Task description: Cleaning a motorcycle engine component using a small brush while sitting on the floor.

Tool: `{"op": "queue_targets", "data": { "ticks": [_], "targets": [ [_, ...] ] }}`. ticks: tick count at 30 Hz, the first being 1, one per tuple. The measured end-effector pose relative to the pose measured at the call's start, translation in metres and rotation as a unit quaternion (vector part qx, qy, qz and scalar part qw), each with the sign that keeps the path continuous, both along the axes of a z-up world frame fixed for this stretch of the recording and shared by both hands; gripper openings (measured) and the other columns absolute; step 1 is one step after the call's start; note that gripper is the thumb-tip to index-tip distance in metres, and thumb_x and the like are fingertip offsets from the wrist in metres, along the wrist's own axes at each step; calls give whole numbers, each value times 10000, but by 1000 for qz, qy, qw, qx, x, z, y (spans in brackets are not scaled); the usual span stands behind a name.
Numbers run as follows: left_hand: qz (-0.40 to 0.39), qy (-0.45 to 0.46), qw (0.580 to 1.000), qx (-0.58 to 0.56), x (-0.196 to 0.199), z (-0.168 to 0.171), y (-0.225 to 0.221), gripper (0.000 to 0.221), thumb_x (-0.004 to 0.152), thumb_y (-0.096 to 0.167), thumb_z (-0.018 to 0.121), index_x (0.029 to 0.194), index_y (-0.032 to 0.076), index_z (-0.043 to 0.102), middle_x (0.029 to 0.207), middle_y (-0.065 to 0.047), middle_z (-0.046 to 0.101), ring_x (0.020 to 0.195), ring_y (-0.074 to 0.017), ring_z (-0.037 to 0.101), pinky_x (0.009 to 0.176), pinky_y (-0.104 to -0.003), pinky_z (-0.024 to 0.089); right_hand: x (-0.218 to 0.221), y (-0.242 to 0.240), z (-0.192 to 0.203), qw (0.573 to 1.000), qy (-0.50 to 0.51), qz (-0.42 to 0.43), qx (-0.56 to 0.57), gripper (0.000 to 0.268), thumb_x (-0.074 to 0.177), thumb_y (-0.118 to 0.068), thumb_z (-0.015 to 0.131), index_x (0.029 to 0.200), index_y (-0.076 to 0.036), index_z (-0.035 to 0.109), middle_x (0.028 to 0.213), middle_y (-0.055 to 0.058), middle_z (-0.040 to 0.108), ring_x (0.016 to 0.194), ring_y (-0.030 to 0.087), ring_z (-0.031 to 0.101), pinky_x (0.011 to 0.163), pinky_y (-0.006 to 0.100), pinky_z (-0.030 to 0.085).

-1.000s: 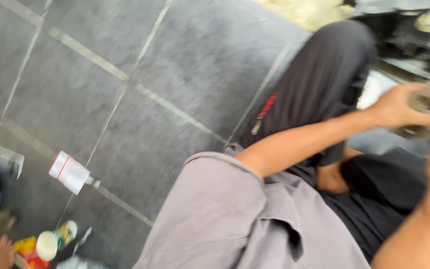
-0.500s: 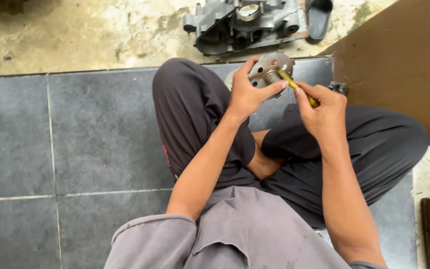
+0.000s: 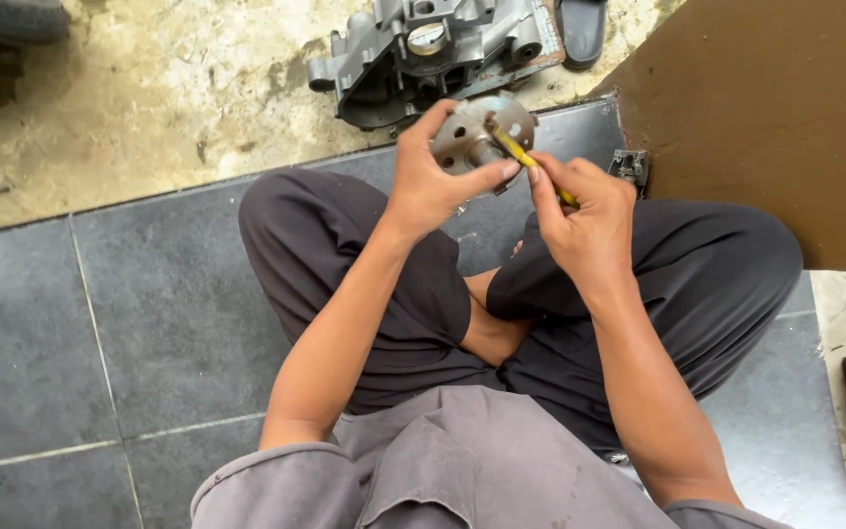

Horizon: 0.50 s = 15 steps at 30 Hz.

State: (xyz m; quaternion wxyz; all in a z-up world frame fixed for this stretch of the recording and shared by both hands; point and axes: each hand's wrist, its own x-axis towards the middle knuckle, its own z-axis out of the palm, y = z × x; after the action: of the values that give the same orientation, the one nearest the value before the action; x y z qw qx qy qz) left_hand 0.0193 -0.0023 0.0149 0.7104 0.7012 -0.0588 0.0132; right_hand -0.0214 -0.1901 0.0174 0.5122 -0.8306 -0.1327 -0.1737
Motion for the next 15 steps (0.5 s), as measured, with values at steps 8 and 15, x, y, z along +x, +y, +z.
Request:
{"op": "queue_targets", "data": {
  "ticks": [8, 15],
  "targets": [
    [28, 22, 997, -75, 18, -20, -6, 507, 695, 194, 1010, 1077, 111, 688, 920, -63, 716, 892, -106, 651, 814, -283, 596, 9, 15, -2, 997, -10, -67, -41, 171, 1031, -57, 674, 1151, -16, 788, 686, 160, 625, 539, 287, 620, 481, 352, 425],
    [118, 99, 970, -191, 5, -58, -13, 530, 711, 94, 985, 1152, 74, 691, 1014, -70, 737, 929, -107, 662, 796, -294, 617, 10, 34, -12, 992, 22, -70, -101, 173, 1023, -71, 673, 1142, 4, 773, 685, 160, 618, 584, 360, 645, 471, 383, 455]
  ]
}}
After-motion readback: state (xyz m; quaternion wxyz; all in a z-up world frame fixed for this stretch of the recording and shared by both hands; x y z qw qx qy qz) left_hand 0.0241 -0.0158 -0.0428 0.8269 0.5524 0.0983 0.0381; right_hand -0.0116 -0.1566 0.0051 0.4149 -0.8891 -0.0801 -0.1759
